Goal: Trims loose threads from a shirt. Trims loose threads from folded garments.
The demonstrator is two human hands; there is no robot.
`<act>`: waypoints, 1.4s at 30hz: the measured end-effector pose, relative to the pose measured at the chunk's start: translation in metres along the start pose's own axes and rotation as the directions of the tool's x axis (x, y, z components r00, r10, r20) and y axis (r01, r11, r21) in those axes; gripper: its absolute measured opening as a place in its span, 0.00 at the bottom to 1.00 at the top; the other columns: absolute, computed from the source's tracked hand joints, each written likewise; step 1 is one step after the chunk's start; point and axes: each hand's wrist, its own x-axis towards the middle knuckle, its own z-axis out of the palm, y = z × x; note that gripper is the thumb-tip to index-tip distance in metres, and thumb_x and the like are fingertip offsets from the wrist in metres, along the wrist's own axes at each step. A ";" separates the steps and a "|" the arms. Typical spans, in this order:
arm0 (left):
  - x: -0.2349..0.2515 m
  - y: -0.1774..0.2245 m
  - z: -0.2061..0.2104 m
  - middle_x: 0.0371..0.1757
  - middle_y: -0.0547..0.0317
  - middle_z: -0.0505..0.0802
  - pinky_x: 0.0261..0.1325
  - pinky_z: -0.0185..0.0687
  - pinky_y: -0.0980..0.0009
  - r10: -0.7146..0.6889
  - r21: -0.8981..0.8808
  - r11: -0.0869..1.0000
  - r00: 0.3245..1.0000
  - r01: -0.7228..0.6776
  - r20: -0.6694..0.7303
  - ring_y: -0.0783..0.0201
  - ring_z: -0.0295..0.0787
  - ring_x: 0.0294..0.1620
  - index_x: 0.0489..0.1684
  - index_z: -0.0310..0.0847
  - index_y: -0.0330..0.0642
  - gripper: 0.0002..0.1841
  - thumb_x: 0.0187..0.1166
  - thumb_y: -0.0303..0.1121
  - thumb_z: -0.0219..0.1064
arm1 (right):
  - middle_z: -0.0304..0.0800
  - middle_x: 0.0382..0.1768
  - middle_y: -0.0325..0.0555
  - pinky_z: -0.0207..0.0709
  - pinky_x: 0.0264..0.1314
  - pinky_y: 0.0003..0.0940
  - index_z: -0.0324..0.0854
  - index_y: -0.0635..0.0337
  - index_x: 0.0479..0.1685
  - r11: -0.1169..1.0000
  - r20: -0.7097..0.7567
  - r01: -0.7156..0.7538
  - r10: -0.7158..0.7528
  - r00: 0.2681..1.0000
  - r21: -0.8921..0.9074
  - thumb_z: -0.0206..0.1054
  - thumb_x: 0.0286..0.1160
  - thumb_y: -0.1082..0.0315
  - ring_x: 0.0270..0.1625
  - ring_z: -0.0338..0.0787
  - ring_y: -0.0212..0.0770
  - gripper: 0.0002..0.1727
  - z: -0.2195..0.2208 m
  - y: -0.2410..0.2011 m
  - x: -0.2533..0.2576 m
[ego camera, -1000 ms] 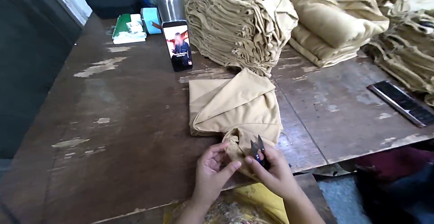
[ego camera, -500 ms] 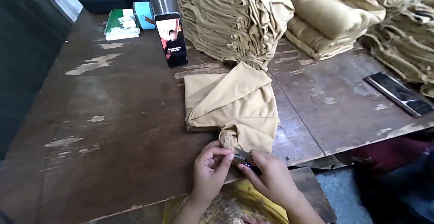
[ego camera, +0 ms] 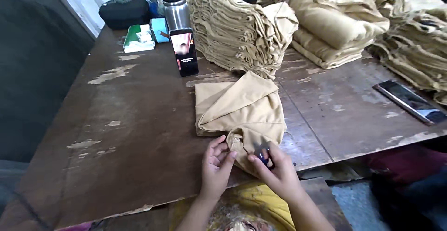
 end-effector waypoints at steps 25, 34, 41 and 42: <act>-0.001 -0.002 0.000 0.44 0.68 0.94 0.50 0.90 0.76 -0.016 0.102 0.994 0.995 0.026 -0.094 0.76 0.92 0.43 0.50 0.84 0.38 0.10 0.74 0.21 0.73 | 0.85 0.37 0.48 0.81 0.51 0.28 0.72 0.60 0.39 0.848 0.298 0.073 -0.264 0.917 0.525 0.68 0.80 0.67 0.43 0.86 0.35 0.10 0.005 -0.021 -0.001; -0.004 -0.004 -0.004 0.46 0.70 0.95 0.54 0.88 0.79 -0.038 -0.028 0.999 0.992 0.035 -0.119 0.78 0.91 0.46 0.43 0.89 0.48 0.05 0.79 0.26 0.71 | 0.72 0.19 0.37 0.69 0.25 0.27 0.75 0.56 0.29 0.970 0.159 0.066 -0.029 0.987 -0.234 0.59 0.86 0.45 0.21 0.72 0.31 0.24 0.003 0.009 -0.005; -0.008 -0.002 -0.004 0.51 0.67 0.95 0.53 0.90 0.79 -0.003 -0.024 1.000 0.997 0.001 -0.074 0.77 0.92 0.49 0.44 0.91 0.47 0.06 0.75 0.26 0.73 | 0.76 0.19 0.39 0.70 0.23 0.32 0.78 0.55 0.28 0.906 0.126 0.127 -0.082 0.989 -0.404 0.56 0.86 0.45 0.21 0.77 0.36 0.24 0.012 0.006 -0.008; -0.008 -0.003 -0.004 0.52 0.66 0.95 0.53 0.90 0.78 0.007 -0.019 1.000 0.998 -0.009 -0.065 0.76 0.92 0.49 0.44 0.92 0.46 0.06 0.75 0.25 0.74 | 0.76 0.18 0.38 0.70 0.22 0.32 0.78 0.55 0.29 0.901 0.125 0.132 -0.087 0.988 -0.413 0.55 0.86 0.45 0.20 0.77 0.36 0.24 0.013 0.004 -0.007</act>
